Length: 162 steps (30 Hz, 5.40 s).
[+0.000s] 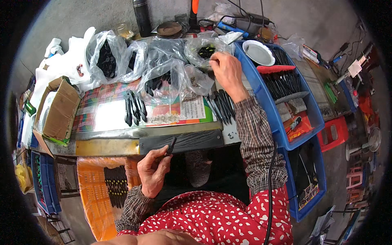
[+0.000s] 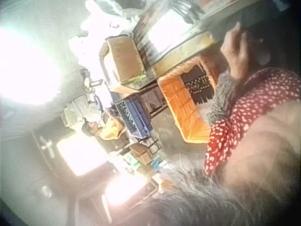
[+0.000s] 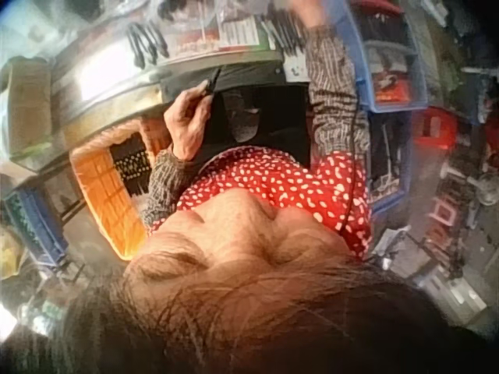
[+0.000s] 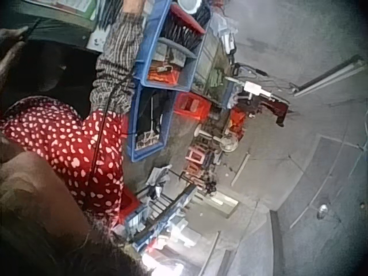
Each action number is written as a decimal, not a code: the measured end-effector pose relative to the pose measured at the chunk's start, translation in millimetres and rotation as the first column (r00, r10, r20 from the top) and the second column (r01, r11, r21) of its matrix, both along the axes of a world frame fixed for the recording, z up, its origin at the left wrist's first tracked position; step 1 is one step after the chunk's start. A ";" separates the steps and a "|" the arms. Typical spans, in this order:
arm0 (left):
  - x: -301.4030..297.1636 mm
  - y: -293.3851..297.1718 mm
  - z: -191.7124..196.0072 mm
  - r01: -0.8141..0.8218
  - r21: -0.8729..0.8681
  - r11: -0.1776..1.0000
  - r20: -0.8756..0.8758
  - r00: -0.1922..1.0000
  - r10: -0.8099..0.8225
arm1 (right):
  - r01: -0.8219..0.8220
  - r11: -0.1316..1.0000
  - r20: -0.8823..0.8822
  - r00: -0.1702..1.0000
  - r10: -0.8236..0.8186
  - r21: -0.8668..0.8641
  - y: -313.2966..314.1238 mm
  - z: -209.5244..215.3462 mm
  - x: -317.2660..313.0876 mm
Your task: The person assembles small black plastic buckle components by hand at a factory workbench.
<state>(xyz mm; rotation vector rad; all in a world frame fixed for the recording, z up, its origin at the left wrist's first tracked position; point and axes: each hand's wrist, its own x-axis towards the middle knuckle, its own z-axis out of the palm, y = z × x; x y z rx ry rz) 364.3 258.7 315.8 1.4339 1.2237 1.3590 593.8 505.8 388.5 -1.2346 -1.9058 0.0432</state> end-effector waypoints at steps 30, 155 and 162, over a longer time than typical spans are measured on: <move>-4.7 8.9 -0.4 0.026 0.024 0.999 -0.014 1.000 -0.026 | 0.020 0.996 0.097 0.995 -0.028 0.082 89.9 -24.3 -7.2; 37.0 -28.6 -11.6 0.270 -0.344 0.899 0.733 0.676 0.077 | -0.455 0.812 -0.641 0.756 0.134 -0.366 -239.2 -86.7 -42.5; 38.8 -30.2 -14.6 0.227 -0.326 0.918 0.675 0.735 0.059 | -0.461 0.805 -0.657 0.744 0.121 -0.373 -240.8 -87.8 -42.1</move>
